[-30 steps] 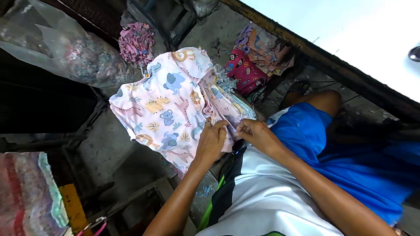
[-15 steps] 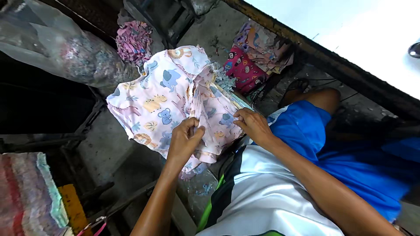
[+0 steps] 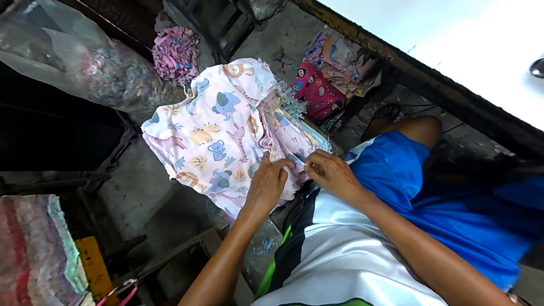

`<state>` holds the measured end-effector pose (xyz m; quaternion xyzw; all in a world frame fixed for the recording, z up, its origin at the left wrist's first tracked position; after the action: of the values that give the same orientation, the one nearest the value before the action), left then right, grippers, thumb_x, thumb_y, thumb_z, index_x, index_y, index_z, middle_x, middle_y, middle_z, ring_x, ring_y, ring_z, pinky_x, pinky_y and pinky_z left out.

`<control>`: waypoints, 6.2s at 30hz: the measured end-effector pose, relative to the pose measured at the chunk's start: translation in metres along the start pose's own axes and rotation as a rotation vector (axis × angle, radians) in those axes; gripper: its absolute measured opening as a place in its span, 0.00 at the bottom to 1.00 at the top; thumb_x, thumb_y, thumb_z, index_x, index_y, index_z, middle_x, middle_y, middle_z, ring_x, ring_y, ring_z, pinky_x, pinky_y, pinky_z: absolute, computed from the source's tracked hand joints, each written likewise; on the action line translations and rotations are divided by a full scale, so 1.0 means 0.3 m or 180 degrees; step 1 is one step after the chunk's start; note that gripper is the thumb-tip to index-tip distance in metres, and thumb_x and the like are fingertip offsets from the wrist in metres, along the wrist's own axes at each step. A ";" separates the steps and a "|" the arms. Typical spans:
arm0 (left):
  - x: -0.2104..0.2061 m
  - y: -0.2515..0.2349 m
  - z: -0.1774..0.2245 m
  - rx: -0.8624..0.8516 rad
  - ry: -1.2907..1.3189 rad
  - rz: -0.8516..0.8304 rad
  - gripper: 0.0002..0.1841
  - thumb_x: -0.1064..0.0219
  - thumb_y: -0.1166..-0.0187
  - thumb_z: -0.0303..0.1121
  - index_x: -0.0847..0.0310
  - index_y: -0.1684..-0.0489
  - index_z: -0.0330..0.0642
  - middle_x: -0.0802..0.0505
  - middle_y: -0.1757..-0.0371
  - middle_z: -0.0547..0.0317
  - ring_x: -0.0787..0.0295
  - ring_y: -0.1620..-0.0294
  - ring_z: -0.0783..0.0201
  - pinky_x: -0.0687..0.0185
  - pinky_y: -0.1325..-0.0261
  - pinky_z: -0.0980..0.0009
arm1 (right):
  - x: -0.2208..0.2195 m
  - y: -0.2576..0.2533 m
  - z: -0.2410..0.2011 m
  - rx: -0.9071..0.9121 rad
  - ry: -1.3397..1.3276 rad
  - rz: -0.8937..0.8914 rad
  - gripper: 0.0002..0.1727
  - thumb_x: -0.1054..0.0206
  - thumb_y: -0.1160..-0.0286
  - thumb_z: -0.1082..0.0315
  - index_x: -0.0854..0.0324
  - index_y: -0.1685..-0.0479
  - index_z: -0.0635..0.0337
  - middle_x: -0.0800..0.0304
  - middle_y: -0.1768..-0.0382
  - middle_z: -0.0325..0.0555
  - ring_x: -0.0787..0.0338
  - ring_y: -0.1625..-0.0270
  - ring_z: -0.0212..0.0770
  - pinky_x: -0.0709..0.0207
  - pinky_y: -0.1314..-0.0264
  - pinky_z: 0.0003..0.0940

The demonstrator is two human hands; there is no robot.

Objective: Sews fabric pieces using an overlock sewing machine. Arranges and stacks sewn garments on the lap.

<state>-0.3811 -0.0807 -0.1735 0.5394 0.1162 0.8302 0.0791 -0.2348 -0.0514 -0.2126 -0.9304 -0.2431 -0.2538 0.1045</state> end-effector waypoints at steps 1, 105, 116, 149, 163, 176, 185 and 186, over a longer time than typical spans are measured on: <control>-0.007 -0.006 0.002 0.0029 0.0089 0.0030 0.14 0.44 0.13 0.31 0.09 0.46 0.46 0.14 0.53 0.40 0.15 0.59 0.46 0.20 0.57 0.49 | -0.004 0.009 -0.024 0.0136 0.0010 0.0015 0.08 0.34 0.22 0.65 0.12 0.61 0.61 0.15 0.65 0.47 0.15 0.70 0.43 0.19 0.69 0.43; 0.176 0.017 -0.001 -0.0080 0.0411 0.0884 0.12 0.39 0.20 0.34 0.23 0.76 0.43 0.28 0.82 0.64 0.35 0.82 0.68 0.38 0.75 0.68 | 0.039 -0.068 0.090 -0.0458 -0.0049 0.0138 0.11 0.33 0.17 0.69 0.14 0.45 0.66 0.12 0.54 0.59 0.10 0.57 0.56 0.16 0.53 0.57; 0.386 0.090 0.049 -0.0638 -0.0203 0.1893 0.13 0.41 0.18 0.33 0.22 0.70 0.32 0.20 0.77 0.50 0.27 0.79 0.60 0.31 0.76 0.64 | -0.001 -0.058 0.094 -0.0538 -0.0293 0.0053 0.10 0.26 0.23 0.65 0.14 0.59 0.65 0.16 0.62 0.53 0.14 0.64 0.49 0.18 0.60 0.50; 0.272 0.037 -0.070 -0.0107 0.0226 0.0804 0.09 0.34 0.24 0.37 0.23 0.74 0.47 0.23 0.80 0.66 0.30 0.81 0.70 0.36 0.76 0.68 | -0.098 -0.152 0.018 -0.0199 0.0716 -0.0006 0.15 0.24 0.26 0.62 0.12 0.58 0.68 0.13 0.55 0.62 0.13 0.45 0.63 0.22 0.43 0.60; 0.104 0.015 0.023 -0.0202 -0.1189 0.0049 0.35 0.34 0.23 0.22 0.28 0.14 0.63 0.14 0.43 0.26 0.13 0.72 0.36 0.20 0.73 0.42 | -0.041 -0.026 -0.035 -0.0807 -0.1261 -0.0391 0.07 0.29 0.21 0.67 0.14 0.56 0.64 0.11 0.66 0.46 0.13 0.67 0.36 0.18 0.59 0.34; 0.166 -0.002 -0.077 -0.0320 -0.0503 0.0680 0.19 0.43 0.19 0.42 0.13 0.72 0.37 0.16 0.74 0.47 0.17 0.68 0.45 0.25 0.65 0.46 | 0.063 -0.117 0.067 -0.0453 -0.0334 0.0190 0.10 0.37 0.14 0.69 0.14 0.46 0.65 0.11 0.49 0.58 0.09 0.50 0.54 0.16 0.45 0.54; 0.268 0.040 -0.095 -0.0012 -0.0059 0.0768 0.10 0.25 0.24 0.33 0.20 0.60 0.37 0.14 0.71 0.47 0.17 0.72 0.51 0.24 0.69 0.49 | 0.023 -0.201 0.152 -0.0699 -0.0332 0.0188 0.14 0.30 0.22 0.70 0.14 0.43 0.68 0.12 0.51 0.60 0.11 0.49 0.55 0.19 0.40 0.54; 0.286 0.047 -0.085 -0.0017 -0.0056 0.0748 0.09 0.27 0.23 0.32 0.20 0.56 0.39 0.14 0.71 0.48 0.16 0.72 0.51 0.25 0.69 0.49 | 0.036 -0.194 0.153 -0.0734 -0.0348 0.0235 0.12 0.29 0.22 0.69 0.13 0.46 0.67 0.12 0.52 0.58 0.11 0.50 0.54 0.19 0.42 0.54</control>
<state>-0.4393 -0.0751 -0.1041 0.5564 0.0493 0.8293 -0.0163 -0.2369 0.0175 -0.2417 -0.9570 -0.1832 -0.2249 -0.0073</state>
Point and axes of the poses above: each hand's wrist, its own y-axis away from the middle knuckle, its own x-axis out of the back of the hand, z = x × y, the point moved 9 cm from there along -y, towards the middle knuckle
